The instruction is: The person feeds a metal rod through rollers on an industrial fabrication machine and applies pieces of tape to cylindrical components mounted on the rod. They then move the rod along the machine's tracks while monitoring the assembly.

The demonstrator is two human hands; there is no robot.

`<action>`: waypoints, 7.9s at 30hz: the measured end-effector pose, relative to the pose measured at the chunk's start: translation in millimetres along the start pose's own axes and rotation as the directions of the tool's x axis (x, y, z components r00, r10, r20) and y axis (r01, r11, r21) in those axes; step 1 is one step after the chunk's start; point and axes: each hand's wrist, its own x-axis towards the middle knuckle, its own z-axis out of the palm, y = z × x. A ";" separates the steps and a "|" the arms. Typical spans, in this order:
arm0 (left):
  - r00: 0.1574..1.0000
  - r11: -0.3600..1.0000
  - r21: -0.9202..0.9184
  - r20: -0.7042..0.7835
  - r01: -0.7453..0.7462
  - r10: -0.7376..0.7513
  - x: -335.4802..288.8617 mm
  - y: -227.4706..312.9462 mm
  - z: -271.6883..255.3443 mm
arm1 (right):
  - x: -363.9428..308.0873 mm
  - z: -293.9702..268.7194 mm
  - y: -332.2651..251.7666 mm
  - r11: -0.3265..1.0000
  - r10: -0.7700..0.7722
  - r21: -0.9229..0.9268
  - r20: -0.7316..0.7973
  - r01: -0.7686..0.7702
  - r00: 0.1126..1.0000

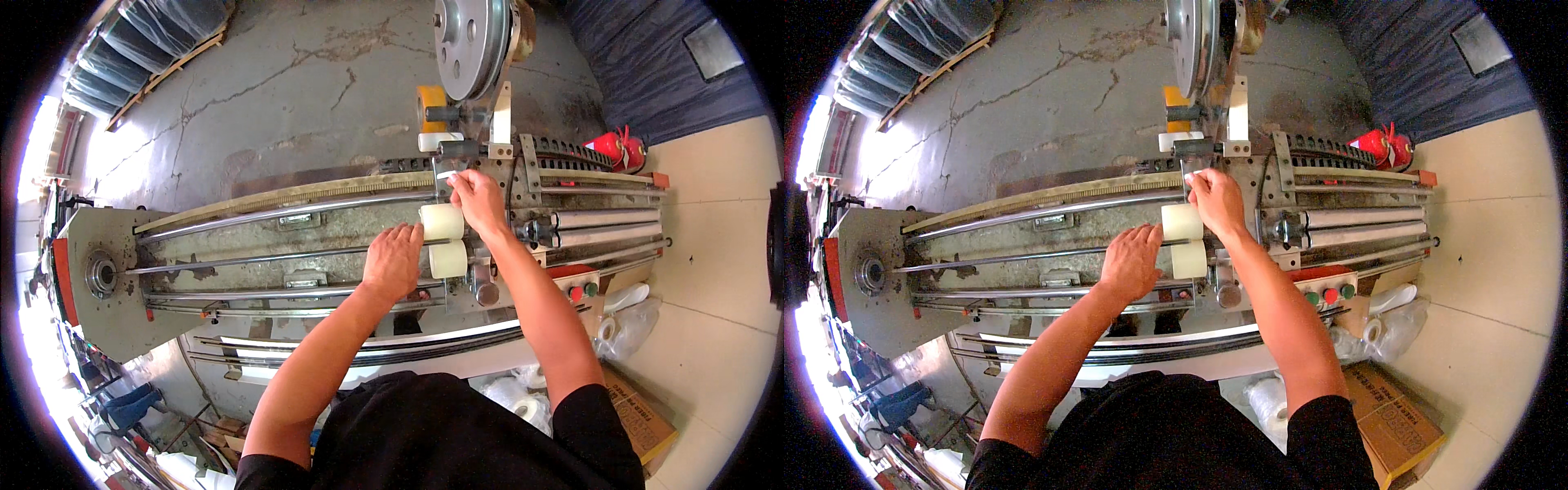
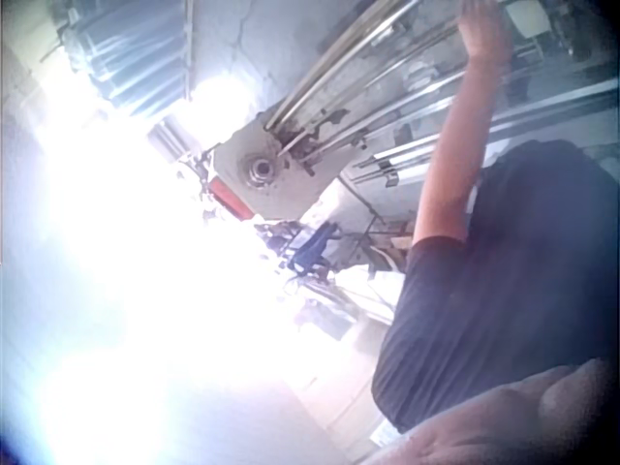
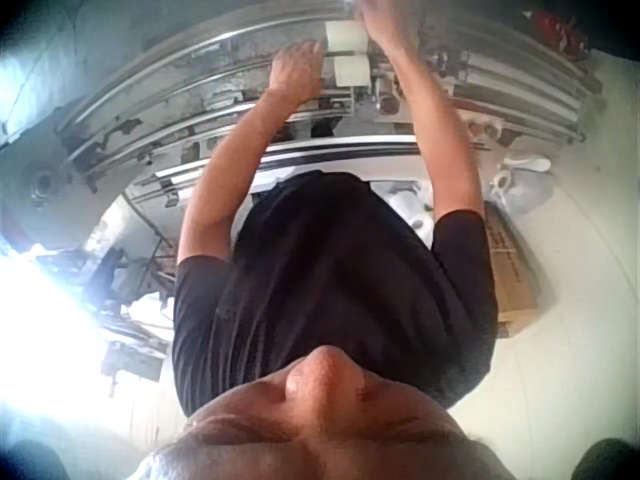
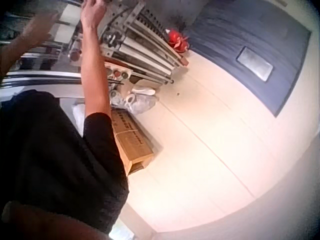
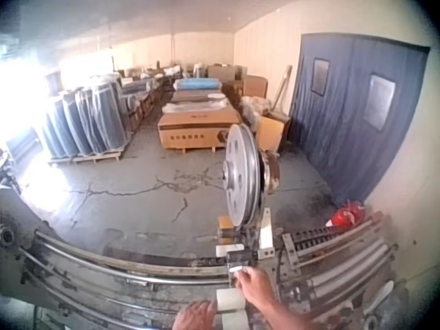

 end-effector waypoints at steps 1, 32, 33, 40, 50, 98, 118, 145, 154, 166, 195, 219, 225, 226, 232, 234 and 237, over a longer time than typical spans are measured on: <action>0.999 1.000 0.011 -0.030 -0.017 0.017 0.4 -1.5 1.0 | -9.0 -3.8 -7.2 0.999 -0.006 0.048 0.009 0.005 1.000; 0.999 0.998 0.053 -0.012 0.036 -0.035 0.5 14.3 -1.3 | -211.7 -47.8 175.1 0.796 -0.394 -0.516 -0.041 0.318 0.918; 0.999 0.998 0.051 0.025 0.040 -0.041 0.5 14.4 -3.2 | -204.8 -45.9 180.5 0.782 -0.413 -0.518 -0.011 0.348 0.911; 0.999 0.964 -0.265 0.046 0.029 -0.017 9.4 -9.4 -16.2 | -184.0 -41.0 202.3 0.708 -0.461 -0.567 0.082 0.422 0.883; 0.953 0.824 -0.522 0.295 0.220 -0.067 48.1 -12.6 -23.8 | -206.7 -31.7 179.0 0.897 -0.324 -0.377 -0.210 0.230 0.922; 0.962 0.595 -0.769 0.272 0.234 -0.026 17.8 10.9 -72.8 | -167.8 8.7 -9.2 0.849 0.071 0.528 -0.072 -0.022 0.995; 0.978 0.535 -0.831 0.205 0.151 0.043 8.6 2.9 -66.3 | -115.2 -26.4 -22.6 0.583 0.079 0.773 0.252 -0.250 0.964; 0.990 0.657 -0.747 0.142 0.099 0.013 -4.4 3.0 -65.6 | -145.2 -46.1 -45.5 0.767 0.000 0.591 0.393 -0.252 0.920; 0.992 0.696 -0.717 0.113 0.040 0.060 -9.3 6.2 -71.9 | -101.9 -39.9 -24.5 0.768 0.169 0.462 0.522 -0.444 0.836; 0.997 0.841 -0.538 0.082 0.053 -0.010 3.3 16.3 -59.3 | -163.7 -11.7 -37.4 0.802 0.199 0.485 0.334 -0.350 0.921; 1.000 0.839 -0.544 0.019 0.012 -0.002 1.4 18.8 -36.5 | -252.1 -11.9 112.0 0.914 -0.056 -0.384 0.194 0.128 0.979; 0.108 -0.126 -0.980 0.110 -0.152 -0.988 -246.2 -419.5 -13.1 | -161.4 150.3 -34.3 0.415 0.426 0.826 0.195 -0.382 0.884; 0.396 -0.147 -0.938 0.011 -0.313 -0.918 -242.2 -367.3 -24.1 | -165.8 97.4 -1.5 0.561 0.285 0.817 -0.041 -0.132 0.958; 0.429 -0.167 -0.934 0.016 -0.317 -0.903 -242.2 -338.6 -21.8 | -171.7 76.6 12.3 0.546 0.257 0.835 -0.089 -0.069 0.962; 0.752 -0.536 -0.842 0.313 -0.064 -0.580 -279.1 -122.0 52.1 | -252.4 -94.1 154.9 0.594 0.376 0.803 -0.336 0.053 0.864; 0.750 -0.634 -0.772 0.450 0.054 -0.484 -292.3 -59.4 86.6 | -281.0 -140.6 213.6 0.578 0.457 0.814 -0.379 0.055 0.805; 0.719 -0.762 -0.630 0.599 0.150 -0.354 -303.6 -8.1 139.3 | -314.6 -182.8 293.8 0.600 0.577 0.800 -0.407 -0.029 0.708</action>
